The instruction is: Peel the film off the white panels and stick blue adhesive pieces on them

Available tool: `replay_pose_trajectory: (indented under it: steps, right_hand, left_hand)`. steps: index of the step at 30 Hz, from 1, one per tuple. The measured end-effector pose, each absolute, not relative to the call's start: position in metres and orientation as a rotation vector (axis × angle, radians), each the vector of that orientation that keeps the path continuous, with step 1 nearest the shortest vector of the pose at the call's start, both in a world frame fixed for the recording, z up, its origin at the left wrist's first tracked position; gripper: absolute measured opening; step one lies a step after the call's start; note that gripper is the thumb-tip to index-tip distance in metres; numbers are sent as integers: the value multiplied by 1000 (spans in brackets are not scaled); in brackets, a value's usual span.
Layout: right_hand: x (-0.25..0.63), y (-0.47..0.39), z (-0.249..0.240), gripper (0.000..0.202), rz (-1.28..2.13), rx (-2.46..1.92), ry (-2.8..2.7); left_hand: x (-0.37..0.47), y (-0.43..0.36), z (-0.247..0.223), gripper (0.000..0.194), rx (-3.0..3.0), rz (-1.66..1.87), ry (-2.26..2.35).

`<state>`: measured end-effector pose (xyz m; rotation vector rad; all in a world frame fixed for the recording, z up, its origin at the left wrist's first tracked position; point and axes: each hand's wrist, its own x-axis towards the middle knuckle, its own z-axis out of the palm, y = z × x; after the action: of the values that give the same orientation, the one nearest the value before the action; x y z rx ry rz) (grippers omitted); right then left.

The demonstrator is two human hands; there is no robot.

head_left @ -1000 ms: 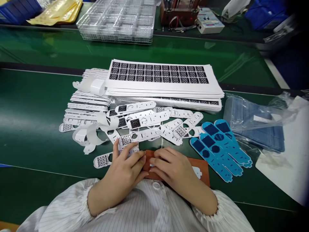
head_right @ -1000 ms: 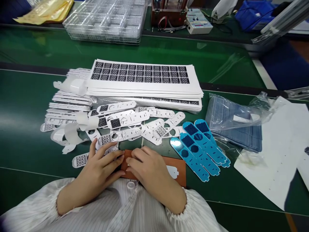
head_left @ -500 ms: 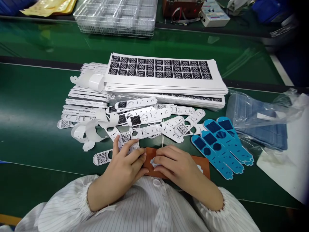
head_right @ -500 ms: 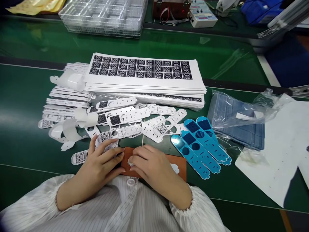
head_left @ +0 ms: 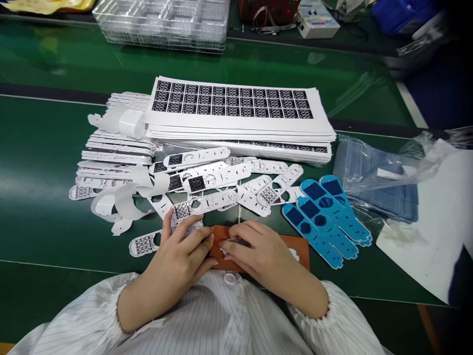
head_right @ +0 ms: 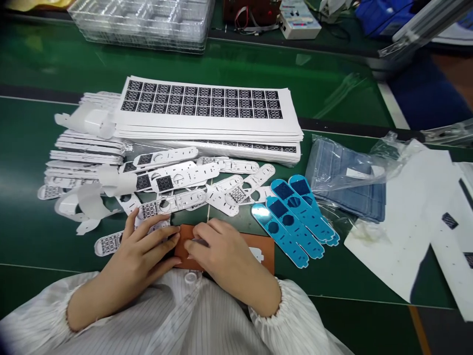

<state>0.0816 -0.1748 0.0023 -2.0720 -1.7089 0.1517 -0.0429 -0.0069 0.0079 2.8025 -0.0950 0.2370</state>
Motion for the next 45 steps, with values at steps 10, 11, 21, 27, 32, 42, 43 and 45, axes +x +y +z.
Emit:
replay_pose_trajectory:
  steps: [10,11,21,27,32,42,43,45]
  right_hand:
    - [81,-167,3,12,143,-2053,-1721]
    - [81,-170,2,13,129,-2023,-1711]
    - [82,-177,1,10,41,-1944,-1749]
    - [82,-174,-1,19,73,-1983,-1827]
    - [85,-178,-1,14,47,-1925,-1806]
    - [79,-169,1,13,-72,-1953,-1804]
    - [79,-168,2,14,-100,-1944,-1811]
    - [77,-169,2,15,-160,-1932,-1808]
  left_hand:
    - [-40,-6,11,19,2801,206,-123]
    - [-40,-5,11,18,2796,197,-124]
    - [-41,-5,8,21,2740,211,-105]
    - [-42,-5,8,21,2747,242,-109]
    - [-44,-6,8,21,2776,275,-138]
    - [-52,-10,2,18,2725,359,-289]
    - [-51,-9,2,18,2727,360,-292]
    - [-51,-9,3,20,2738,356,-301]
